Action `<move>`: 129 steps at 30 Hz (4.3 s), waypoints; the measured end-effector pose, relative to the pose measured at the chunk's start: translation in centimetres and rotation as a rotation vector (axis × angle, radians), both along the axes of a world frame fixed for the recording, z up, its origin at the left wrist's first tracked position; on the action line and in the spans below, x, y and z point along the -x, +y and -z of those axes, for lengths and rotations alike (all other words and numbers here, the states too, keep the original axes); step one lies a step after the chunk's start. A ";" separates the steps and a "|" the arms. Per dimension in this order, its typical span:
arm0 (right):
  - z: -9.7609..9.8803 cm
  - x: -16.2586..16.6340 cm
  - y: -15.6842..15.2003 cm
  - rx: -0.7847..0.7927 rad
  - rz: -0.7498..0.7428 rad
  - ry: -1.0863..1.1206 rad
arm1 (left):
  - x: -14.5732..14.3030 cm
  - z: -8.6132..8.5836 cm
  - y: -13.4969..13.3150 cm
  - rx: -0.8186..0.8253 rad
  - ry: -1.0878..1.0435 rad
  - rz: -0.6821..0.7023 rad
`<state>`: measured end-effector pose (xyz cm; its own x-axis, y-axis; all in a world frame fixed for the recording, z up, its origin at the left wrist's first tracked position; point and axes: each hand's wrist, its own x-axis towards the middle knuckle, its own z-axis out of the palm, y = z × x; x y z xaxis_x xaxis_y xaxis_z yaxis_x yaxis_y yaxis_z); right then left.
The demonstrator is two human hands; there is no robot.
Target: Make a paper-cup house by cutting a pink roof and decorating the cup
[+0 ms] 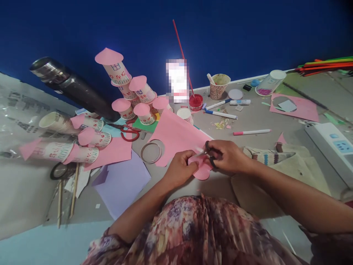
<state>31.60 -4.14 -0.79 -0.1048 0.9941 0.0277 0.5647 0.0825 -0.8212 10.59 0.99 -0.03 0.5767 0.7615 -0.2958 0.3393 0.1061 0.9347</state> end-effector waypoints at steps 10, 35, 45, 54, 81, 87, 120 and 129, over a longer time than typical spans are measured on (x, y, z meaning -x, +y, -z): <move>-0.4 1.0 0.2 0.188 0.379 0.560 | -0.7 -0.2 -0.6 0.119 -0.163 -0.136; -0.1 1.2 -0.6 0.491 0.038 0.577 | 0.2 -1.1 1.9 0.294 -0.510 -0.630; 0.1 2.1 -0.9 0.692 -0.128 0.373 | 1.1 -1.2 2.4 0.263 -0.535 -0.641; 0.2 1.8 -0.8 0.611 -0.146 0.385 | 1.3 0.0 2.2 0.194 -0.473 -0.595; 0.2 2.2 -0.9 0.740 -0.094 0.486 | 1.2 -0.1 1.7 0.189 -0.433 -0.571; 0.3 2.2 -1.0 0.724 -0.096 0.472 | 1.2 -0.3 1.7 0.179 -0.420 -0.559; 0.7 1.7 -1.0 0.654 -0.253 0.675 | 0.5 -1.8 -0.2 0.665 -0.737 -0.070; 0.4 2.8 -0.7 0.606 -0.054 0.732 | -0.2 -1.4 0.0 0.639 -0.766 -0.260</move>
